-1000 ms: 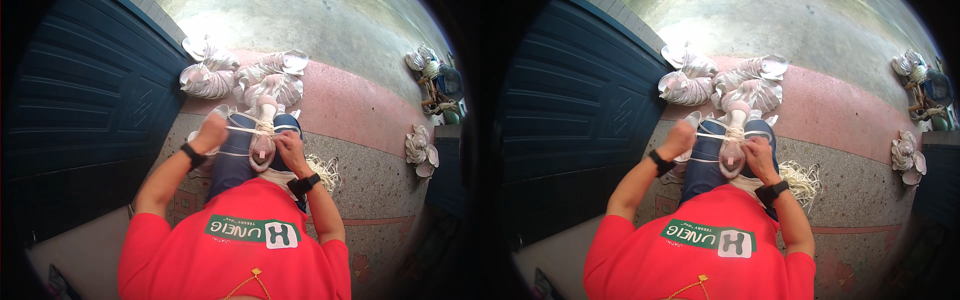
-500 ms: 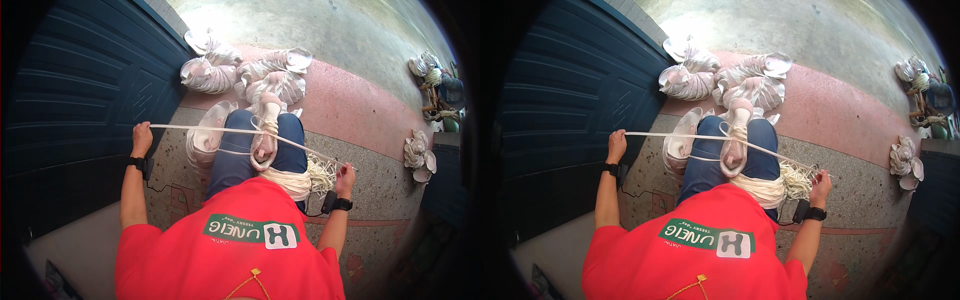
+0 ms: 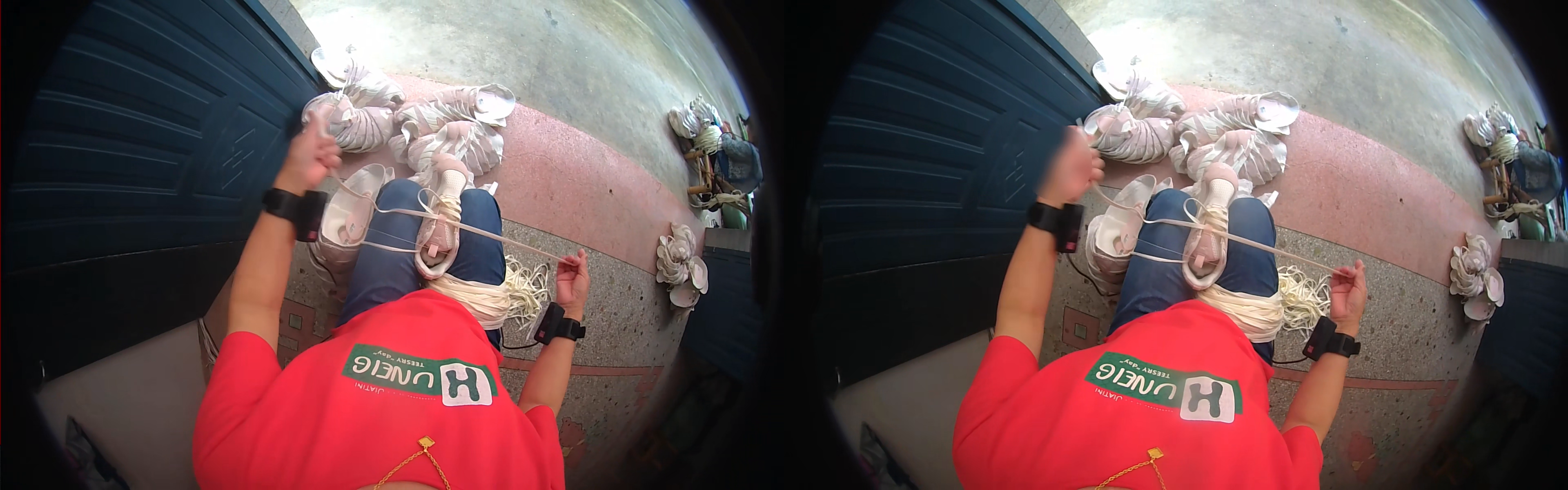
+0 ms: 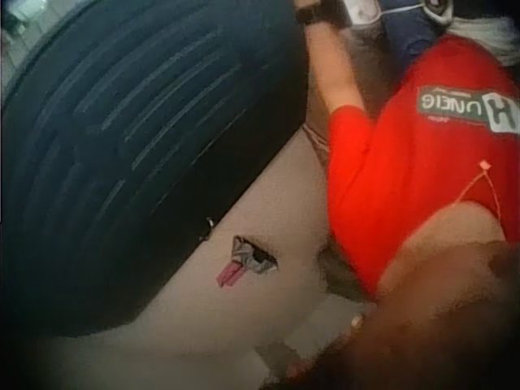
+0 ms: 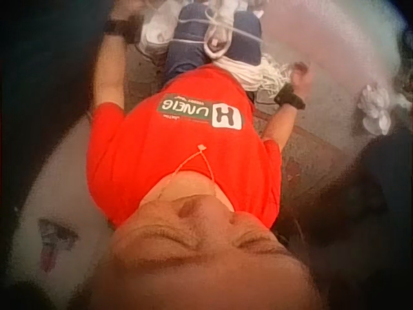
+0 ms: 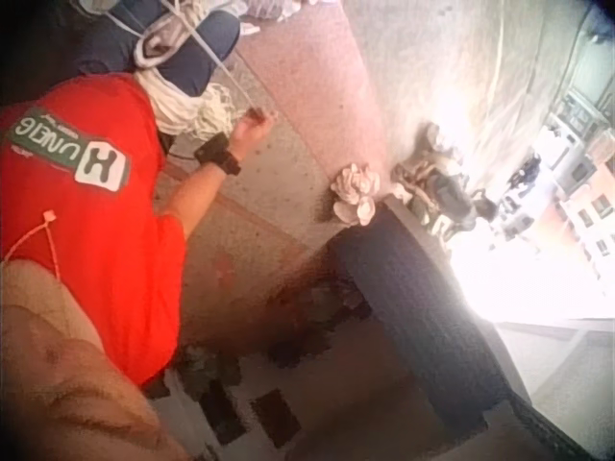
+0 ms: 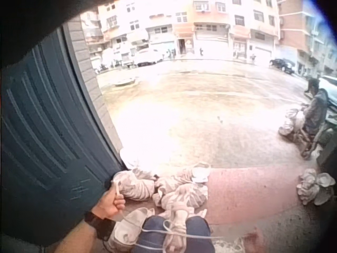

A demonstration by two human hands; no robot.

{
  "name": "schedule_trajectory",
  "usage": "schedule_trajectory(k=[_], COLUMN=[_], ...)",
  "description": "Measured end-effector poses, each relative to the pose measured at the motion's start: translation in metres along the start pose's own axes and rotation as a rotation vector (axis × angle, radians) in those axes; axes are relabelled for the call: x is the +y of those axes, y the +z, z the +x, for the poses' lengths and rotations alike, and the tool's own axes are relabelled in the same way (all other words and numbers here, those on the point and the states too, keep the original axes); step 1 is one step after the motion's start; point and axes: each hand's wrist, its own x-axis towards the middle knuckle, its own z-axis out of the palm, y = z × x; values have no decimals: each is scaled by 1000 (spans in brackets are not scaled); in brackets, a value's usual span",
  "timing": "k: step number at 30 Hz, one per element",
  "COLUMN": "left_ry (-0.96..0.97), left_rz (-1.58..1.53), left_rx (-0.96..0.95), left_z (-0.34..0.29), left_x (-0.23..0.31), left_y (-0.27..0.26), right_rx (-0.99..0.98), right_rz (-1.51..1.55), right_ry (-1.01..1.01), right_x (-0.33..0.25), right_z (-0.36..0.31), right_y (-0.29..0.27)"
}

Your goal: The recorder is lacing a white shoe while sitting on the floor in a manufacturing storage area.

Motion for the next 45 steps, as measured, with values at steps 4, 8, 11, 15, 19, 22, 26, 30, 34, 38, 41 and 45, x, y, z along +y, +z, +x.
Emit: schedule_trajectory(k=[4,8,11,15,19,22,26,30,34,38,41,45], left_ry=[-174,-160,170,-314,-809,-856,-831,-672,-583,-280,15,153], left_rz=[473,1008,1439,922,784,734,748,850,758,719,524,465], left_rx=[-84,-43,-134,-60,-188,-146,-98,-97,-33,21,16,-3], left_z=[16,27,48,43,36,32,34,35,20,22,9,-12], left_x=[-87,-147,-171,-161,-138,-144,-155,-164,-126,-48,41,126], left_y=[4,36,26,42,51,56,61,52,47,21,6,-13], right_rx=[-2,-32,-52,-69,-186,-313,-414,-468,-478,-371,-289,-529], right_rz=[16,33,27,13,91,204,390,453,407,-23,-506,-1017], right_ry=[-11,12,20,1,-68,-220,-414,-572,-476,-289,-127,100], right_x=[-2,-3,-10,-16,-29,-49,-94,-140,-141,-102,-56,29], right_z=[-8,-14,-17,-23,-27,-28,-36,-48,-59,-61,-59,-56], right_y=[7,14,28,36,34,30,29,12,22,37,68,113])
